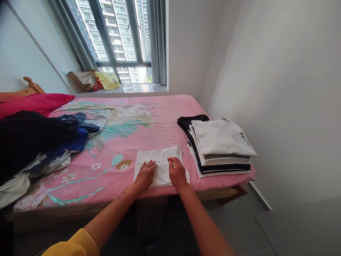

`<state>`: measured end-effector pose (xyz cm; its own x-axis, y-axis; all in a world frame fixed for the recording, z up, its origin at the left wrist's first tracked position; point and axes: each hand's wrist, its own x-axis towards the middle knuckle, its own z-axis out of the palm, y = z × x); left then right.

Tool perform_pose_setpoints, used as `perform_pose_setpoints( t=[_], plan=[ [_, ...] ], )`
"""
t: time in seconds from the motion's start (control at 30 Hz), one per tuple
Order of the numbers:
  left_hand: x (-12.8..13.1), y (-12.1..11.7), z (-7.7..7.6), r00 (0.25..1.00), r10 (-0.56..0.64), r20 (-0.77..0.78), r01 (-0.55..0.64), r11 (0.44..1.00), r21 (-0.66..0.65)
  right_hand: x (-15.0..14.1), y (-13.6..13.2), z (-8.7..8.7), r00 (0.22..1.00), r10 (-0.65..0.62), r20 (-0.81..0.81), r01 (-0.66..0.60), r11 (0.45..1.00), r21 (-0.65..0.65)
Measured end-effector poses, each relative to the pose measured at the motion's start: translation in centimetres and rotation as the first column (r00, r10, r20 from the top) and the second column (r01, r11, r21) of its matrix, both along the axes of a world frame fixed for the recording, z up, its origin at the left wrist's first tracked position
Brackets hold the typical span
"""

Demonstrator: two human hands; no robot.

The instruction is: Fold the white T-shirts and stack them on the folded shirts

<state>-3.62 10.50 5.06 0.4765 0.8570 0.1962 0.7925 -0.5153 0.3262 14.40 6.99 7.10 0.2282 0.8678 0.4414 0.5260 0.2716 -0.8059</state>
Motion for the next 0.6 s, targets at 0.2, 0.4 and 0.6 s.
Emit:
perform_pose_setpoints(
  t=[0.2,0.4,0.6],
  plan=[
    [3.4,0.4,0.5,1.0,0.011,0.005,-0.011,1.0,-0.011,0.2,5.9,-4.7,0.845,0.116,0.522,0.046,0.956,-0.288],
    [5.9,2.6,-1.2,0.997,0.029,-0.065,-0.038,0.99,-0.137,0.4,6.0,-7.9,0.723,0.173,0.669,0.119,0.923,-0.367],
    [-0.9,4.3,-2.5,0.962,0.201,-0.186,-0.224,0.968,-0.114,0.2,6.0,-8.1,0.735,0.105,0.67,0.144,0.941,-0.306]
  ],
)
